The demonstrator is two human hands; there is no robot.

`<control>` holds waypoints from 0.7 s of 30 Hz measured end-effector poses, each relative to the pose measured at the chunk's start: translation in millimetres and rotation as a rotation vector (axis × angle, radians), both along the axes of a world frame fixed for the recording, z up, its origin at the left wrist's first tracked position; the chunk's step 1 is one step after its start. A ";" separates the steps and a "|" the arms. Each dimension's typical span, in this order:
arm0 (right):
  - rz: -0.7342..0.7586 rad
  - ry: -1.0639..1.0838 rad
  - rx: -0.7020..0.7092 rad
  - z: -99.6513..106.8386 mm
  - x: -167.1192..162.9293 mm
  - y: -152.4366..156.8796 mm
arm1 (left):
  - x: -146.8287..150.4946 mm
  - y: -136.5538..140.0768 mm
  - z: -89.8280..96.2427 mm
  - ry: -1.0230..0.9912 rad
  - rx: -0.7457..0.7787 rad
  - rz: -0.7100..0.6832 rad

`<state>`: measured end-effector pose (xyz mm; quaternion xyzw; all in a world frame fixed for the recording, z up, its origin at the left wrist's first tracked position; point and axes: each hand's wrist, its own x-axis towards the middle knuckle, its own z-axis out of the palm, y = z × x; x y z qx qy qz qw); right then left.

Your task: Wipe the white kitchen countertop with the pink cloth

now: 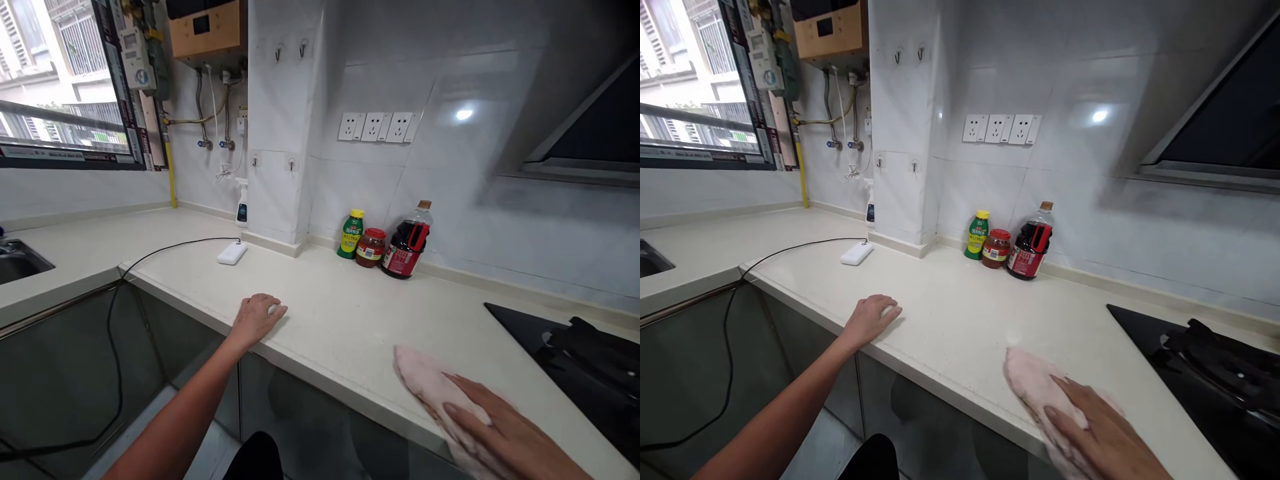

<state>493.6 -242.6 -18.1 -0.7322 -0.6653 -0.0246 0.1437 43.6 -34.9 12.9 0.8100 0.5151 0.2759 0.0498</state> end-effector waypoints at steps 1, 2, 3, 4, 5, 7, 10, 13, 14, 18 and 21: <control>0.013 0.040 -0.053 5.0 -20.2 4.9 | 0.4 -0.6 0.3 0.003 0.002 0.003; 0.037 0.057 -0.093 11.8 -42.6 11.6 | 0.8 -1.0 0.4 0.005 0.004 0.003; 0.078 0.050 -0.112 19.6 -66.6 19.9 | 1.1 -1.3 0.5 0.008 0.004 0.003; 0.139 0.027 -0.122 27.5 -91.5 29.7 | 1.4 -1.5 0.4 0.011 0.005 0.003; 0.211 -0.004 -0.121 34.5 -116.7 40.6 | 1.6 -1.4 0.2 0.014 0.007 0.004; 0.299 -0.032 -0.087 44.2 -165.6 63.7 | 1.5 -0.8 -0.3 0.021 0.014 0.006; 0.378 -0.050 -0.019 46.4 -228.5 93.5 | -0.6 1.5 0.3 0.001 0.019 0.008; 0.431 -0.068 0.045 40.1 -271.0 107.9 | -4.2 4.6 3.3 -0.102 -0.032 0.013; 0.441 -0.075 0.063 37.4 -279.5 108.6 | -5.3 5.5 4.5 -0.139 -0.053 0.015; 0.443 -0.104 0.130 26.6 -285.5 93.7 | -6.6 7.5 5.6 -0.151 -0.065 0.003; 0.408 -0.113 0.189 19.1 -266.8 70.6 | -5.7 9.1 2.5 -0.089 -0.039 -0.001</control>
